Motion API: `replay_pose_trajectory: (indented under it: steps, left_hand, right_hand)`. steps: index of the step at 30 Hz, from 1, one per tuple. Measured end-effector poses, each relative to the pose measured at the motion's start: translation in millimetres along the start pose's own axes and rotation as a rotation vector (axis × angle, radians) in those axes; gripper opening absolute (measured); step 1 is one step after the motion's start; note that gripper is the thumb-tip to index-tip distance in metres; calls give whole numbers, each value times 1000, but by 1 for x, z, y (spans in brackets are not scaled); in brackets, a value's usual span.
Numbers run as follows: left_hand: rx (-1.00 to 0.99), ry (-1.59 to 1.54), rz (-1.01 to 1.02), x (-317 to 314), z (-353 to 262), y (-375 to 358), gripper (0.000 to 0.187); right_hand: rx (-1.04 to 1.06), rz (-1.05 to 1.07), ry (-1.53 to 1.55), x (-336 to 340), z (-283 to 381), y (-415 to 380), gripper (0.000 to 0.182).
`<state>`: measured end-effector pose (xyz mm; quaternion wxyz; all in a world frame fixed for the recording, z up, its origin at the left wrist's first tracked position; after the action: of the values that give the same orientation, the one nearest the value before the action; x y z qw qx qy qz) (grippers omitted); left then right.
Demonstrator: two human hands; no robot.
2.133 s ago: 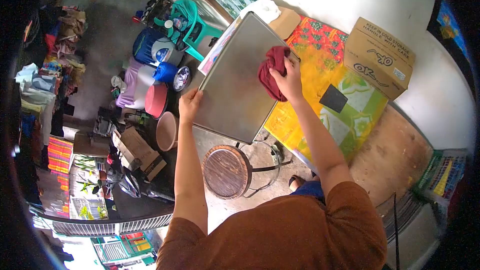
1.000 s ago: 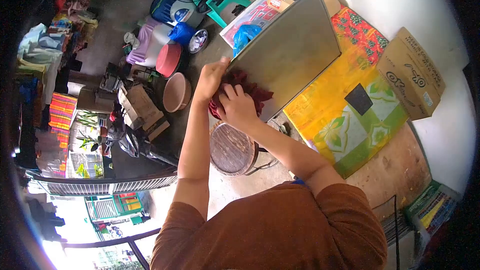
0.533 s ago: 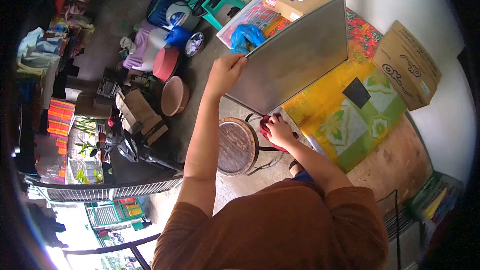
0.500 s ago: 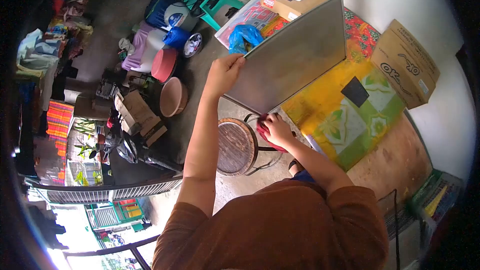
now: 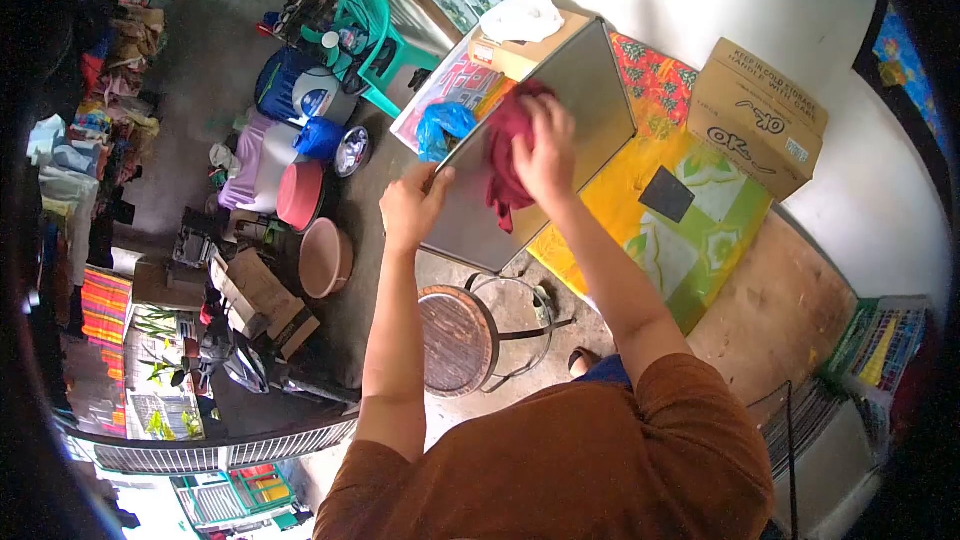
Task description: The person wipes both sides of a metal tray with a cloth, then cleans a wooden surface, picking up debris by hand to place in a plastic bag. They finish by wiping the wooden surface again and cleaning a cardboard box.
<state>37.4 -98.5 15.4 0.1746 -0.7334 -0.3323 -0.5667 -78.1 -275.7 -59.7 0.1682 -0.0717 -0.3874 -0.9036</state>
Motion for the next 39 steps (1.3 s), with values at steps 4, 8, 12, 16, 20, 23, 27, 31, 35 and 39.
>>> replay_pose_trajectory:
  steps: [4,8,12,16,20,23,27,31,35,39]
  left_hand:
    - [-104,35,-95,2,-4,-1,26]
    - [-158,25,-160,5,-8,-3,23]
    - [-143,-4,-184,3,-1,-1,21]
    - [-130,-13,-224,3,9,2,18]
    - [-74,-37,-198,3,28,3,18]
    - [-19,-118,-201,2,50,-2,19]
    - [54,-184,-275,3,73,-15,19]
    - [118,-173,-298,5,85,-25,21]
    - [240,-66,-253,4,102,-30,26]
    - [334,38,-229,4,107,-30,32]
  right_hand:
    - [-129,-118,-50,29,-47,51,46]
    - [-263,-196,-136,39,-100,85,43]
    - [-328,-101,-160,41,-120,105,40]
    - [-354,-93,-198,27,-132,89,40]
    - [-492,-54,-207,3,-181,36,43]
    - [-698,56,-186,-16,-225,-5,45]
    - [-951,217,-157,-42,-278,-38,48]
    - [-934,315,-106,-60,-271,-67,53]
    - [-879,513,-229,-84,-227,-120,57]
    - [-750,693,-319,-89,-116,-179,45]
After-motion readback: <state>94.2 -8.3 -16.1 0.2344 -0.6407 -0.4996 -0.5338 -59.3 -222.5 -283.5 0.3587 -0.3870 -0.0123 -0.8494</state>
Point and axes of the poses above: each hand's wrist, its own y-axis towards the middle knuckle, its own x-axis out of the back of the hand, z = x × y, the point moved 8 cm from there along y, towards the middle knuckle, and after that the axes turned 9 degrees about z, right-handed, at the moved point
